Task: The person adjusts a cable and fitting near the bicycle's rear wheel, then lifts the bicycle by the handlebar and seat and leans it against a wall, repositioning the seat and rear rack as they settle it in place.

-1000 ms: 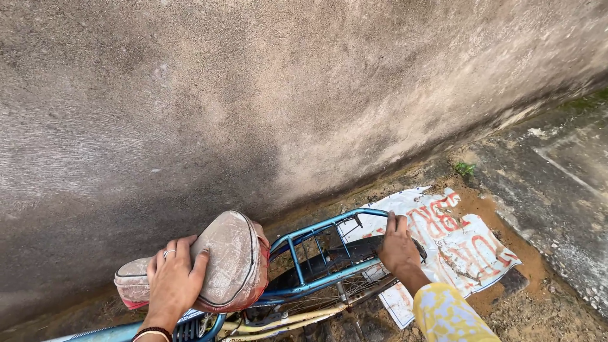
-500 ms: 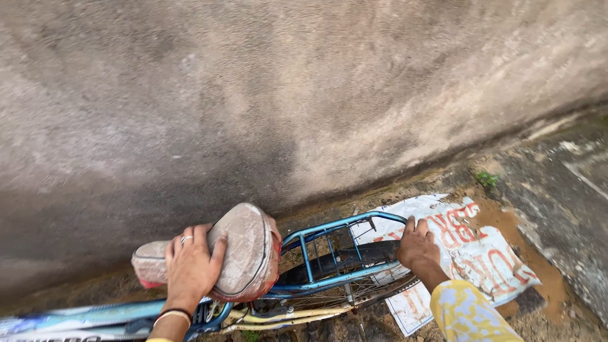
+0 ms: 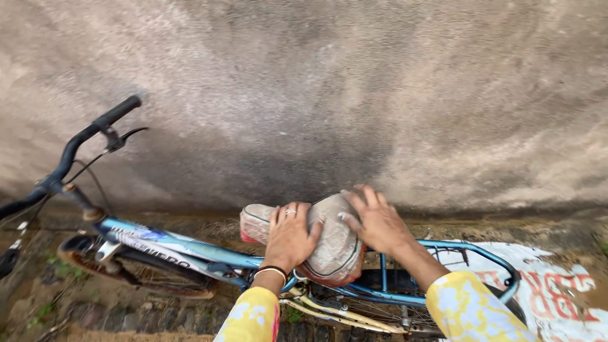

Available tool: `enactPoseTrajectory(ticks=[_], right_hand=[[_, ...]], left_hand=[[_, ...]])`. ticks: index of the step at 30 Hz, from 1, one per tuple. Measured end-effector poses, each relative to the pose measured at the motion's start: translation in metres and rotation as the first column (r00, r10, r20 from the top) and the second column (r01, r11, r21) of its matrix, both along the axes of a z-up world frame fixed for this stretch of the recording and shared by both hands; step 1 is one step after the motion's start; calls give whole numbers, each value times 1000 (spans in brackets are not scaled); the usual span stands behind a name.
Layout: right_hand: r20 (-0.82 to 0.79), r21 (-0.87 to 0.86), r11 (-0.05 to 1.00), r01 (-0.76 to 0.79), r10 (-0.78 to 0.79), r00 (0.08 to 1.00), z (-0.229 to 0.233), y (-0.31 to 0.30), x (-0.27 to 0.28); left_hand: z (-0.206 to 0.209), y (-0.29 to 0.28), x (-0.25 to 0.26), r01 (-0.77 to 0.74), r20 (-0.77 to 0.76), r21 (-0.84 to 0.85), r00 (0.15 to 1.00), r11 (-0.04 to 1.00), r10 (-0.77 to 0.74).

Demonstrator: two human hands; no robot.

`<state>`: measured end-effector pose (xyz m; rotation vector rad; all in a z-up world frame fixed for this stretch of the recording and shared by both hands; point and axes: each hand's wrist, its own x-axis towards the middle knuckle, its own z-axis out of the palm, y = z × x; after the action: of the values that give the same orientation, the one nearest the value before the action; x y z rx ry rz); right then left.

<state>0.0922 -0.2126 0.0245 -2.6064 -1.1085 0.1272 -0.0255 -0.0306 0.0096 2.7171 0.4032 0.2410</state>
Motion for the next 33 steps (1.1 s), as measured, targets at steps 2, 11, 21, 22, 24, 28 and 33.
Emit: enactPoseTrajectory(ticks=[2,11,21,22,24,28,33], right_hand=[[-6,-51,998,-40,40,999,5,15,-13],[-143,-436,900,20,-91,986,36,42,-14],[-217,-517,855,45,-182,959,31,50,9],[-211,-538,841,54,-197,957,30,51,10],[-149,-564,824,60,-173,974,30,56,12],[-110,-568,810,146,-250,962,38,77,9],[41,-647,751,128,-133,990,57,142,-19]], left_hand=[[2,2,-2,35,-30,-22,999,999,-36],[25,51,-53,15,-46,-61,999,998,-18],[57,279,-239,-595,293,422,804,685,517],[58,299,-259,-657,302,446,749,607,589],[58,334,-296,-737,300,501,639,452,709],[54,387,-344,-793,-79,334,515,510,853],[60,407,-370,-738,-204,189,616,648,761]])
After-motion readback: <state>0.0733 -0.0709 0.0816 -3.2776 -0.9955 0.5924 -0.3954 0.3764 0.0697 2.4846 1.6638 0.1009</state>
